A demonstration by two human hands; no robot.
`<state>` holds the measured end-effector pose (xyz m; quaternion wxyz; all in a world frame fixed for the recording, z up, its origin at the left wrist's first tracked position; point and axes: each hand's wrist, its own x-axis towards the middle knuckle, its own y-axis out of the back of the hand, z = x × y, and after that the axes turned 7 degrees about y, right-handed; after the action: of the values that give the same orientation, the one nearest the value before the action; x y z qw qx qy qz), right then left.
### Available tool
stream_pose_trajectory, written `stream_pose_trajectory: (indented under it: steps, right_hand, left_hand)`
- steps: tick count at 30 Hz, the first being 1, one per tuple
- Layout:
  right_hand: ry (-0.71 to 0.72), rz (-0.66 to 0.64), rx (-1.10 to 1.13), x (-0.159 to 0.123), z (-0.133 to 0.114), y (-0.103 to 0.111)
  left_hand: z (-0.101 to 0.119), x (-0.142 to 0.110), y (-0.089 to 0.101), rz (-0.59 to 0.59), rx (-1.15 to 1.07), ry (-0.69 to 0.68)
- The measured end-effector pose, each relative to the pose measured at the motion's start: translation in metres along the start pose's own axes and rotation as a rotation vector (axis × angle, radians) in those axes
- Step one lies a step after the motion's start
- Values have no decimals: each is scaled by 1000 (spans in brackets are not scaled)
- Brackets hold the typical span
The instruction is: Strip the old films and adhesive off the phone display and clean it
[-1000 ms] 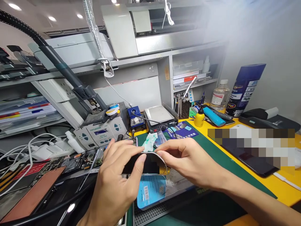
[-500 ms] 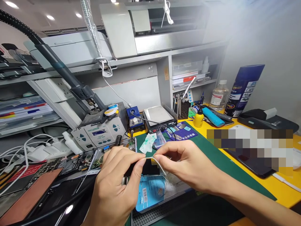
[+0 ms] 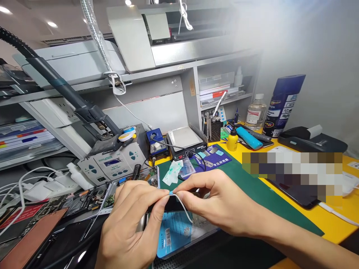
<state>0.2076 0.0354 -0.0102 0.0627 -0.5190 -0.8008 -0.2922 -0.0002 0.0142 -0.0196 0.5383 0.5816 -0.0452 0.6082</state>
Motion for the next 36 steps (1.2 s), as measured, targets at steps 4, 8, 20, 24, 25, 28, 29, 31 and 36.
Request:
stream_pose_trajectory:
  steps: [4, 8, 20, 24, 25, 28, 29, 31, 36]
  right_hand:
    - [72, 6, -14, 0, -5, 0]
    - [124, 51, -77, -3, -7, 1]
    - [228, 71, -167, -12, -1, 10]
    - [227, 71, -156, -13, -1, 10]
    - [231, 72, -155, -13, -1, 10]
    - [240, 71, -154, -12, -2, 10]
    - [244, 66, -151, -11, -3, 10]
    - [242, 57, -150, -11, -3, 10]
    - [276, 56, -123, -11, 1, 9]
  left_hand:
    - [-1, -2, 3, -10, 15, -36]
    - [-3, 1, 8, -21, 6, -23]
    - [-7, 5, 22, -189, -179, 93]
    - [-7, 5, 20, -177, -191, 64]
    - [-7, 5, 20, -176, -197, 57]
    - [-6, 5, 20, -179, -204, 51]
    - [-5, 5, 20, -179, -204, 50]
    - [-5, 6, 20, -176, -204, 50]
    - [-6, 6, 20, -167, -212, 39]
